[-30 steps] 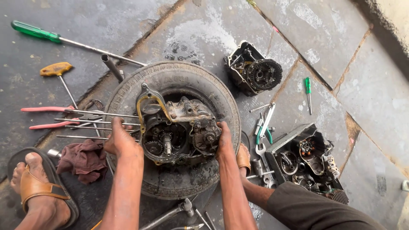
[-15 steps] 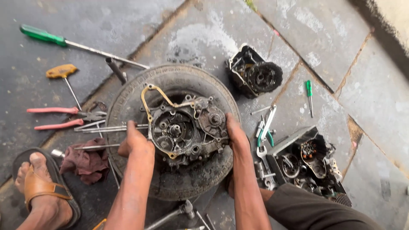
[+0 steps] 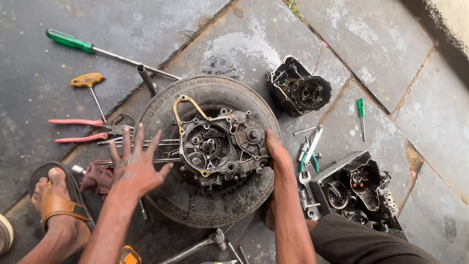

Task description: The person sits on the ground and works on a motorcycle engine crankcase resting on a tire. They loosen and remove bolts by hand and with a cordless impact wrench, reposition the crankcase cover, and wipe parts and hands with a rag while other engine components and hand tools lie around the work area.

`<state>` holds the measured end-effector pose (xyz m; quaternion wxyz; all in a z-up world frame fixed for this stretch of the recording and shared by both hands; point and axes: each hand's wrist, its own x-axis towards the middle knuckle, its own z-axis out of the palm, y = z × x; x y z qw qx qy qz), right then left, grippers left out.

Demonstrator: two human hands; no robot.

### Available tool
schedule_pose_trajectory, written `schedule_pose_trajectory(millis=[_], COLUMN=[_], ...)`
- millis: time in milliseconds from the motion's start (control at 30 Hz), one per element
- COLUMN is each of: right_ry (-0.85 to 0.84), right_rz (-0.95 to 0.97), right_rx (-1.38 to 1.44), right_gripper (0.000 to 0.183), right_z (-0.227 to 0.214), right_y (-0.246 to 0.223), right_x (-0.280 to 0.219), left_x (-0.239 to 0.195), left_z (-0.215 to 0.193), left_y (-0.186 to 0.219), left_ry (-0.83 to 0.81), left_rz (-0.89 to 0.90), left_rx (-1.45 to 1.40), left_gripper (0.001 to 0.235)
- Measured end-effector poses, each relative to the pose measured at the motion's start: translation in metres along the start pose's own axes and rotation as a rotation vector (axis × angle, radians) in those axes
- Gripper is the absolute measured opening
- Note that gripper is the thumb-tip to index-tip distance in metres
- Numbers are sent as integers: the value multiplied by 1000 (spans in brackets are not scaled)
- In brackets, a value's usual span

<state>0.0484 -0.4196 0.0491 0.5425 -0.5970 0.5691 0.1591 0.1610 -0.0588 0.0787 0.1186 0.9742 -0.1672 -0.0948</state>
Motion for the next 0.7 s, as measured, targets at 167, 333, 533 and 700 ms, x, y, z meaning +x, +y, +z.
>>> schedule_pose_trajectory(millis=[167,333,533,700], right_ry=[73,160,182,293], right_rz=[-63,-158,-156,-324], right_rx=[-330,9,-62,-219], right_gripper=[82,56,46,48], right_z=[-22,-66,-22,40], right_y=[-6,-95,-53,-20], right_x=[11,-82,-60,-69], left_x=[2,-26,-23,-24], left_z=[37,48,58,37], left_y=[-26,-28,-32,-30], left_ry=[-79,120,113,133], left_rz=[285,282,236,302], left_rx=[81,75,154,82], left_gripper=[83,72,78,75])
